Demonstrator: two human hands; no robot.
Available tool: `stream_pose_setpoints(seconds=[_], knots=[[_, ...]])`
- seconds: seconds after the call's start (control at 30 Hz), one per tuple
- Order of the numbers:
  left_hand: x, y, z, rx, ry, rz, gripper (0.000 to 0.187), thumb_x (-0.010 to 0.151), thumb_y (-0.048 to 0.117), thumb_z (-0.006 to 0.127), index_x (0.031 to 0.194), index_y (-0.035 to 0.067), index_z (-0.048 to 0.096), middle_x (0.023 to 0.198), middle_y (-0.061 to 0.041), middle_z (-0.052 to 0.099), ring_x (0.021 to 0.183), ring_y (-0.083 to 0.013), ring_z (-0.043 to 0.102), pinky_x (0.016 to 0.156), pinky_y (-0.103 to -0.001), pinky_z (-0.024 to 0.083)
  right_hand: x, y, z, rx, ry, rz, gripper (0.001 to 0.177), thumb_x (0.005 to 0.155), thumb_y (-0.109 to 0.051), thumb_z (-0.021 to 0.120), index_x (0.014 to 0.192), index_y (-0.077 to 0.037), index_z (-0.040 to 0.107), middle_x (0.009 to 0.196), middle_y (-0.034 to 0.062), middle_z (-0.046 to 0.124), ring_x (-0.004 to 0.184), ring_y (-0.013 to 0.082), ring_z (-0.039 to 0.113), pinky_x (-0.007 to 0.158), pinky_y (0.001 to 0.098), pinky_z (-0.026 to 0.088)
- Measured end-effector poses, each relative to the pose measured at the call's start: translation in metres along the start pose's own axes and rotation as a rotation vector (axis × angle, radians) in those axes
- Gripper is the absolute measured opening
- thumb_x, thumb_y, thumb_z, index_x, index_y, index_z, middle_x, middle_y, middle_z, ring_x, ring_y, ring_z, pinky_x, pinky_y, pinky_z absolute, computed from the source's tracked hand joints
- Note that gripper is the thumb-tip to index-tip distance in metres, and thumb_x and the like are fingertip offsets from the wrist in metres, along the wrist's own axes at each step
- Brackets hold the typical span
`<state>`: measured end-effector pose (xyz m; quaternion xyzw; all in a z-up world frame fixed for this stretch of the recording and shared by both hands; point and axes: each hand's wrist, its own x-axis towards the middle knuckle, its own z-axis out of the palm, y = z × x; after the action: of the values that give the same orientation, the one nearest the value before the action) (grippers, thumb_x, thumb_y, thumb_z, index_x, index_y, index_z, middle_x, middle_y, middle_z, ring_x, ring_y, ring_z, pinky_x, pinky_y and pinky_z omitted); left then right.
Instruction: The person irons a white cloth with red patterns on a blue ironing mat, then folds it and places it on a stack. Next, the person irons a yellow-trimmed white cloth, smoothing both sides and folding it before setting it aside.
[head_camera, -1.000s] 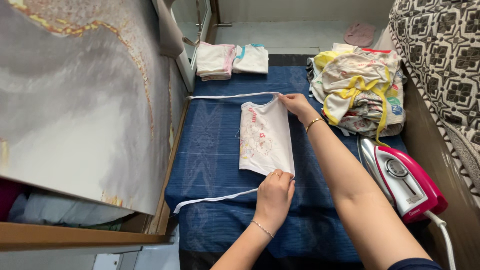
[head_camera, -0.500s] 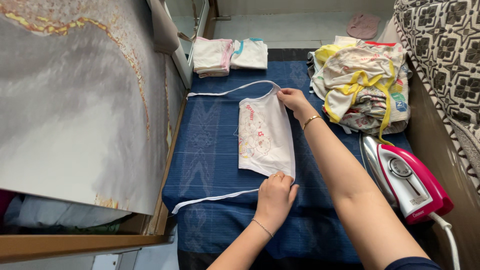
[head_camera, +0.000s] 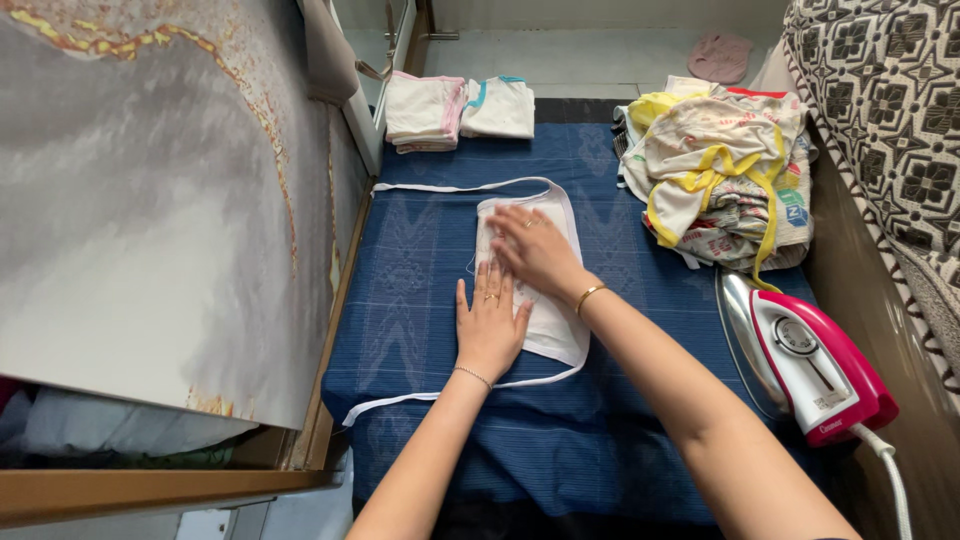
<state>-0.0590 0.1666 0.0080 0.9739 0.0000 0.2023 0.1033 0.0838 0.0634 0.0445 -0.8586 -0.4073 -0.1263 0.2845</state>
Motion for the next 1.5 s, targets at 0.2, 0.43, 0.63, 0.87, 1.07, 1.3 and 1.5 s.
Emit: stream_pose_setpoints(seconds=[0.2,0.43,0.63,0.87,1.07,1.3,1.5], knots=[[-0.01,-0.003,0.008,0.012,-0.018,-0.035,0.069,0.102,0.052,0.039,0.154,0.008,0.04,0.166,-0.011,0.029,0.155,-0.0238,0.02,0.121,-0.06,0.007,0.017,0.017,0.015,-0.24,-0.15,0.249,0.058,0.102,-0.049,0.043,0.151,-0.018,0.047,0.161,0.0154,0.036,0.149,0.0369,0.029,0.119,0.0529,0.018],[-0.028,0.006,-0.022,-0.035,-0.027,0.038,0.07,0.099,0.051,0.048,0.153,0.008,0.042,0.165,-0.017,0.029,0.155,-0.0299,0.018,0.121,-0.06,0.006,-0.048,0.059,-0.062,-0.24,0.006,0.166,0.048,0.093,-0.035,0.068,0.134,-0.01,0.065,0.148,0.019,0.056,0.139,0.0389,0.049,0.112,0.0515,0.037],[-0.054,0.047,-0.04,-0.211,-0.06,0.137,0.055,0.097,0.046,0.056,0.143,0.015,0.056,0.158,-0.017,0.038,0.151,-0.0333,0.024,0.12,-0.059,0.006,-0.18,0.07,-0.219,-0.67,-0.118,0.624,0.049,0.086,-0.05,0.071,0.125,-0.021,0.073,0.123,0.0136,0.071,0.121,0.0358,0.061,0.094,0.0507,0.05],[-0.05,0.077,-0.042,-0.348,-0.04,0.169,0.027,0.095,0.031,0.061,0.113,0.015,0.075,0.145,-0.013,0.058,0.141,-0.0312,0.043,0.119,-0.058,0.018,-0.244,0.068,-0.243,-0.29,-0.06,0.739,0.056,0.092,-0.039,0.065,0.14,-0.009,0.06,0.115,0.0273,0.07,0.108,0.044,0.066,0.095,0.0496,0.051],[-0.047,0.049,-0.052,-0.421,0.006,-0.142,0.022,0.099,0.027,0.06,0.112,0.015,0.074,0.123,-0.004,0.07,0.12,-0.0239,0.064,0.101,-0.046,0.044,-0.202,0.003,-0.218,-0.187,0.04,0.572,0.051,0.095,-0.034,0.062,0.139,-0.008,0.06,0.114,0.0273,0.069,0.108,0.0443,0.066,0.093,0.05,0.051],[-0.039,-0.005,-0.058,-0.058,0.204,-0.36,0.034,0.085,0.036,0.07,0.108,0.012,0.074,0.112,-0.009,0.066,0.107,-0.0307,0.058,0.086,-0.048,0.044,-0.107,-0.074,-0.15,-0.127,-0.081,0.434,0.047,0.097,-0.032,0.059,0.141,-0.017,0.059,0.108,0.0233,0.07,0.095,0.0422,0.069,0.082,0.0493,0.054],[-0.041,-0.023,-0.059,-0.108,0.147,-0.411,0.033,0.089,0.048,0.073,0.075,0.018,0.073,0.11,-0.004,0.063,0.111,-0.029,0.053,0.091,-0.047,0.042,-0.037,-0.06,-0.082,-0.387,-0.033,0.395,0.043,0.1,-0.034,0.055,0.14,-0.019,0.06,0.102,0.0235,0.067,0.08,0.0411,0.07,0.068,0.0508,0.057]])
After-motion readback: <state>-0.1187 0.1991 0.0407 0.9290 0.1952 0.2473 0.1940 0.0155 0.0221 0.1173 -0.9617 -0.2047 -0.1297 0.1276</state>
